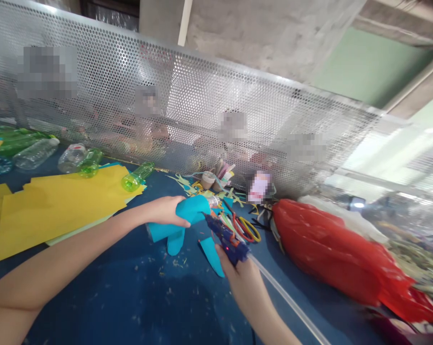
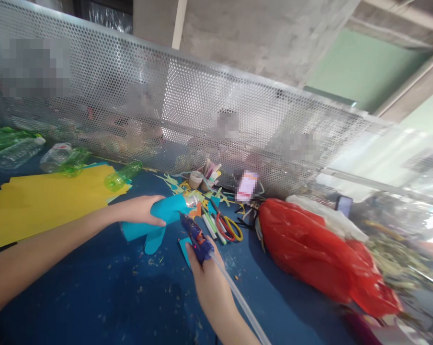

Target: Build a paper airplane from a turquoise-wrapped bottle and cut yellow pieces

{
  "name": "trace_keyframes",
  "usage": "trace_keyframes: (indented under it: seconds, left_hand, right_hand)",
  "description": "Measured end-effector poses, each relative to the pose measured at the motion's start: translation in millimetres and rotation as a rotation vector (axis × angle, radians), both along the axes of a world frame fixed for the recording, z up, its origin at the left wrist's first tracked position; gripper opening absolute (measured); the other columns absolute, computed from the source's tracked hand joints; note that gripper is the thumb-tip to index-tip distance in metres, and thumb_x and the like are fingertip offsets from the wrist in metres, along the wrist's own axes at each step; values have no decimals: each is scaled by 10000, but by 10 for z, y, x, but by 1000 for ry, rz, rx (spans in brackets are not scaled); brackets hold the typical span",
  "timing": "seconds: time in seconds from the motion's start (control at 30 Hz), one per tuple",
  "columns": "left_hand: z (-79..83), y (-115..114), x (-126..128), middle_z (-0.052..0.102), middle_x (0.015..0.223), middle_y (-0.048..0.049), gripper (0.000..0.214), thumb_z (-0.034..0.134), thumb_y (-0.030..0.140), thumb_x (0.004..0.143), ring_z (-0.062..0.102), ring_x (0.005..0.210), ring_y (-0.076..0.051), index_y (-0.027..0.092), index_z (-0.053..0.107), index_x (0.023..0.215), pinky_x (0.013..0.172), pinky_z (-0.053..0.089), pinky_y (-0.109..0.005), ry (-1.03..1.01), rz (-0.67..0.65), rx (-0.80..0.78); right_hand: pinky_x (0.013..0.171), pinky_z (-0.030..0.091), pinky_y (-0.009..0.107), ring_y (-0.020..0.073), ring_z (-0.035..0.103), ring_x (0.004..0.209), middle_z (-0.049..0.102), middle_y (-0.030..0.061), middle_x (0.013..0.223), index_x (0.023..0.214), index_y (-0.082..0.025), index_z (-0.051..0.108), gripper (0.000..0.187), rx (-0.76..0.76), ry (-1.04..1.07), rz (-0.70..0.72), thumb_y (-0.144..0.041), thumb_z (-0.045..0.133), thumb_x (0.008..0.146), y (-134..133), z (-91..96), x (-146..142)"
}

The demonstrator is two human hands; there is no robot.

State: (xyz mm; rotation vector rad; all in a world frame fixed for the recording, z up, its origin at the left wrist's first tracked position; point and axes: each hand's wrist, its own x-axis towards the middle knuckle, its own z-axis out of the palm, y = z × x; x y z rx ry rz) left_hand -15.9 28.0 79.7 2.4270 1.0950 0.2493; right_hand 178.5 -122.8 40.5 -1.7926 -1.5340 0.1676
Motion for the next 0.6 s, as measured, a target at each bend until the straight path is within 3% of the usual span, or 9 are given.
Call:
trace_keyframes:
  seconds: [0.1,0.3,0.6]
  left_hand:
    - [10,-4,-2,490,1321,-118,906,572,712,575,445,1190,-393,219,403,1316,899,442,-437,-1,-3,-3]
    - [-8,5,4,450,1352,-135,953,540,756,558,458,1191,-362,250,351,1344,915,427,-431,-3,-8,9]
    - [5,-11,-5,461,1345,-122,937,554,719,585,443,1197,-372,201,363,1342,920,426,-427,3,-11,-7]
  right_hand:
    - [874,472,399,295,575,1066,648,138,1101,1137,-122,574,497,-23,10,0,-474,465,803,-9,-34,-13]
    - [809,506,386,306,598,1012,685,117,992,1012,-174,643,405,6,-1,-19,-479,474,806,9,47,71]
    - [859,480,399,293,574,1060,662,115,1066,1096,-161,611,438,18,4,10,-463,497,800,-13,-52,27]
